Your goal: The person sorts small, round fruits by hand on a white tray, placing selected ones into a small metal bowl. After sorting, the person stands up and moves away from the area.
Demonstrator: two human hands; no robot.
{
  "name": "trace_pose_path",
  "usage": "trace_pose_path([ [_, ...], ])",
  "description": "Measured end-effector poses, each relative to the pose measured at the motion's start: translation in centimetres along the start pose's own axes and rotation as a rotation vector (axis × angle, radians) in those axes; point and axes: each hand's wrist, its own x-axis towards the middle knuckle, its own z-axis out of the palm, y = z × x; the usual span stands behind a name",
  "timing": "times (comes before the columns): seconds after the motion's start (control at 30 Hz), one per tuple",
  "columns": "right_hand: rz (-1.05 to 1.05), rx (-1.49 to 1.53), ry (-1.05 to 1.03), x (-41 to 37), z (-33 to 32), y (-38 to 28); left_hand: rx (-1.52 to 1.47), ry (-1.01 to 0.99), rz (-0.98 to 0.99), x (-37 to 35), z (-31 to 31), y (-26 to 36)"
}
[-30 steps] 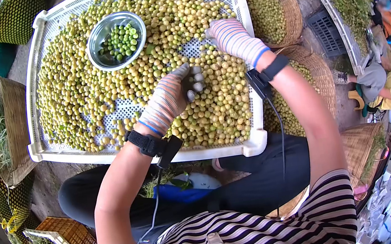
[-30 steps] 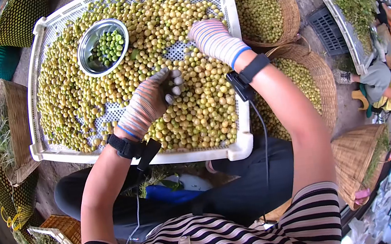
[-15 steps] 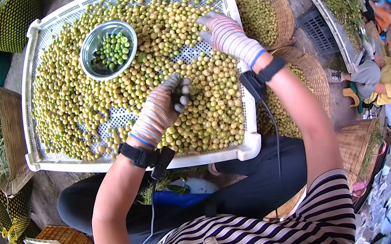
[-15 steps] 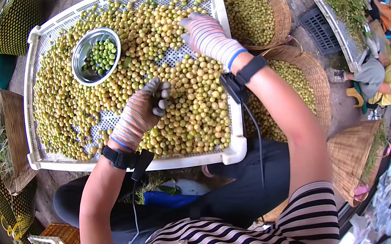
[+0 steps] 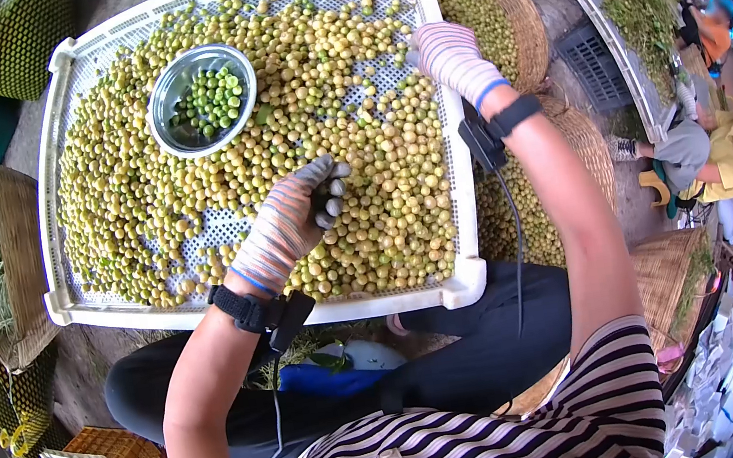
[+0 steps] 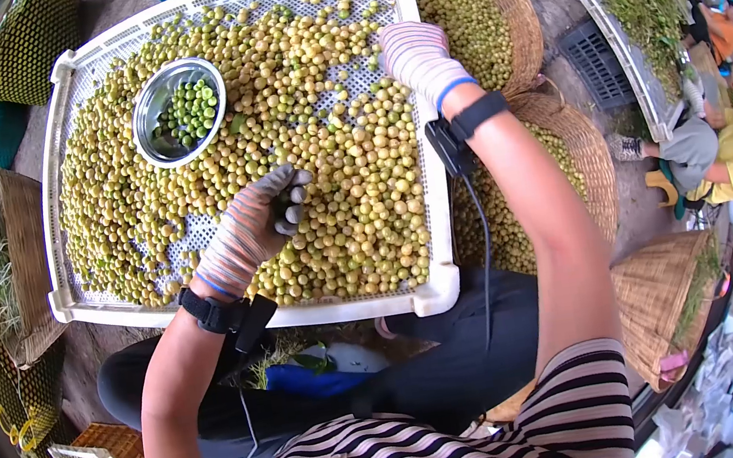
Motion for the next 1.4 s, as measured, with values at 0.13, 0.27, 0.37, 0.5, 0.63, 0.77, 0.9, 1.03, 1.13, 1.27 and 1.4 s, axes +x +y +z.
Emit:
trace_pose_path([
  [0.13,0.042,-0.085,-0.059,2.1,2.0,0.0,-0.033,-0.031,-0.026,0.4,0.0,-0.4],
  [0.27,0.050,-0.107,-0.122,2.2,0.8,0.1,-0.027,-0.036,-0.031,0.4,0.0,-0.1],
  [0.37,-0.009,0.171,0.004,2.2,0.5,1.1,-0.049,-0.066,-0.041,0.5,-0.5,-0.3],
  [0.5,-0.205,0.019,0.113,3.3,1.9,0.2,-0.045,-0.048,-0.033,0.5,-0.3,-0.1],
  [0.63,-0.056,-0.081,0.109,3.7,1.6,-1.2,-0.061,-0.050,-0.032,0.3,-0.2,0.0],
  [0.77,-0.005,-0.065,-0.067,3.6,1.4,-0.7,-0.071,-0.052,-0.037,0.4,-0.3,-0.1],
  [0.9,-0.058,0.316,-0.088,2.0,1.9,0.2,-0.043,-0.078,0.003,0.4,-0.4,-0.3],
  [1.03,-0.504,1.110,-0.020,-3.6,2.3,-2.6,-0.077,-0.209,0.117,0.5,-0.4,-0.6],
  [1.13,-0.664,0.967,0.002,-7.3,0.5,-5.3,-0.094,-0.293,0.156,0.2,0.4,-0.7],
  [1.27,-0.638,1.060,-0.071,-9.1,1.6,-7.4,-0.079,-0.273,0.249,-0.5,0.6,-1.7],
  [1.4,-0.810,0.919,-0.061,-9.8,2.0,-8.5,-0.029,-0.181,0.157,-1.9,-0.7,-2.1],
])
